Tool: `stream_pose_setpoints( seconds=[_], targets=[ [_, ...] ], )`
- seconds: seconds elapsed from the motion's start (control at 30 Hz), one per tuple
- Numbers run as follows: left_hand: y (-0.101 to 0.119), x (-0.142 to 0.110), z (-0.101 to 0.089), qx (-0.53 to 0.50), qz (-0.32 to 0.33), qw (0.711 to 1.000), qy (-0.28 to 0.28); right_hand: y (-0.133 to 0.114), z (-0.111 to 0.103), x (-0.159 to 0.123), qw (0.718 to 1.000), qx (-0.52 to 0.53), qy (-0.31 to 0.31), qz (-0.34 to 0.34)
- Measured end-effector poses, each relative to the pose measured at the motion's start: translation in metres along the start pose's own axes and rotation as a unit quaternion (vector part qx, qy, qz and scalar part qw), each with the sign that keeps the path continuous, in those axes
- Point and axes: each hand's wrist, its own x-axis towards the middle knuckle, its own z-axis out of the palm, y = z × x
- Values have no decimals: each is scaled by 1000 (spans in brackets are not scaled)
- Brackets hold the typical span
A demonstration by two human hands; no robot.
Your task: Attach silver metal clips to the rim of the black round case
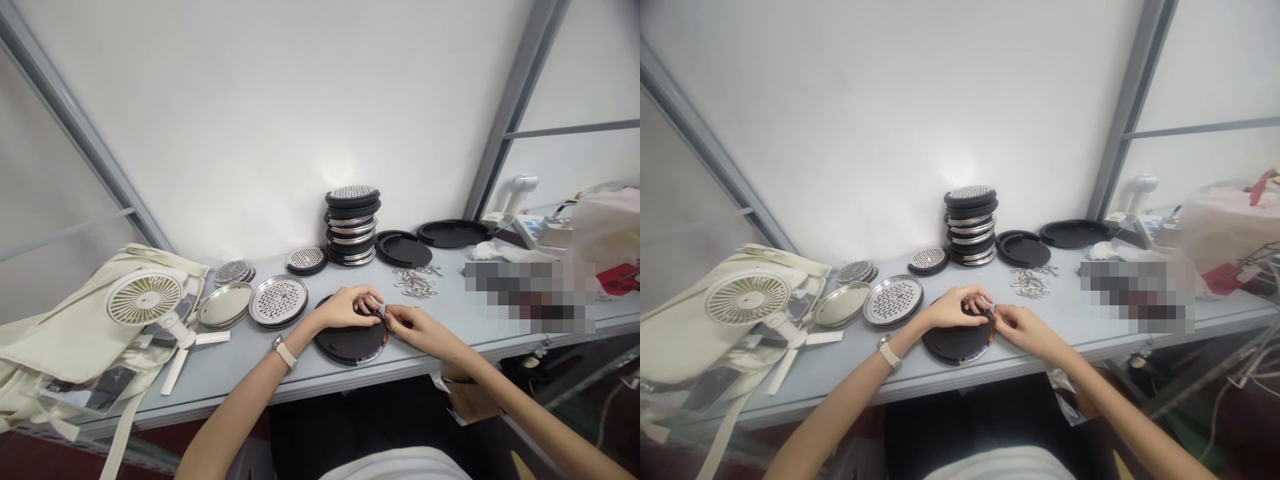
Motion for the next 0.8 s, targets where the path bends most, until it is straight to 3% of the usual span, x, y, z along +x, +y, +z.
stream_pose_setpoints(
  seconds=[0.4,0.8],
  targets=[
    [3,-1,-2,16,20,1000,-9,1,1,1,1000,-1,3,-2],
    [-2,0,-1,-21,-3,1000,-4,0,0,0,1000,5,4,-2]
  ],
)
